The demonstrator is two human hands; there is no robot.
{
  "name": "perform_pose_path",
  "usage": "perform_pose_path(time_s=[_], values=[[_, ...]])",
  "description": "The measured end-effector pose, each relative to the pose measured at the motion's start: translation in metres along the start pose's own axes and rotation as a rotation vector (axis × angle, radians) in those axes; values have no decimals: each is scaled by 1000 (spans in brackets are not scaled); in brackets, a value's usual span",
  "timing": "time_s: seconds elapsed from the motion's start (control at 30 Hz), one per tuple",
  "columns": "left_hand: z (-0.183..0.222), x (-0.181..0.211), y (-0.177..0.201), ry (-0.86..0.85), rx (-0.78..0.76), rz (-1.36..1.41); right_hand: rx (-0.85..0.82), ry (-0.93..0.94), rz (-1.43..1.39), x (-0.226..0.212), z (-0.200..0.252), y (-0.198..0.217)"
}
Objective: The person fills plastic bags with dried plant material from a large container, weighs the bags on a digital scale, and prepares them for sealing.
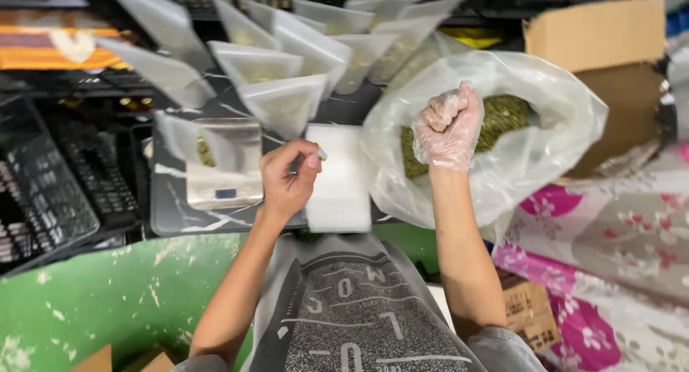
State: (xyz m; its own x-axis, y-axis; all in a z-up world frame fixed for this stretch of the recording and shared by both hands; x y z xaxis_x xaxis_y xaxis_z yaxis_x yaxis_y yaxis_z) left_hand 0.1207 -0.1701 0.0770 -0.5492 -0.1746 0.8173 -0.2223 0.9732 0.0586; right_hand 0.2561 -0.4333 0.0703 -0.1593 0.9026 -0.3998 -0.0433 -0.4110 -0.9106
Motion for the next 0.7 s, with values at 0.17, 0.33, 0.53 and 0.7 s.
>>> perform_pose_path(time_s=[0.17, 0.33, 0.53, 0.7], values=[[-1, -5, -34, 19, -95, 67, 594, 194, -195, -36, 26, 27], [3, -11, -44, 51, -131, 76, 510, 250, -204, -40, 25, 80], [7, -15, -38, 99, -114, 72, 593, 117, -234, -34, 20, 82], [10, -19, -28, 127, -97, 51, 542, 120, -252, -30, 7, 108]])
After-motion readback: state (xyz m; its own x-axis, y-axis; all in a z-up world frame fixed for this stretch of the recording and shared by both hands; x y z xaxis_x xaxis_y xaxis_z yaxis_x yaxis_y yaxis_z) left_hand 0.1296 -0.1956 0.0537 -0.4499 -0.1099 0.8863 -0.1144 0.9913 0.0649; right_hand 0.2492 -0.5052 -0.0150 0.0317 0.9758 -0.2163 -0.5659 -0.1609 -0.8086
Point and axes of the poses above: each hand's wrist, its own z-axis away from the middle knuckle, its own y-axis out of the back of the hand, x = y × z, the point moved 3 cm from there along -z, towards the middle knuckle, and after that the axes turned 5 degrees about -x, right-handed, at the moved point
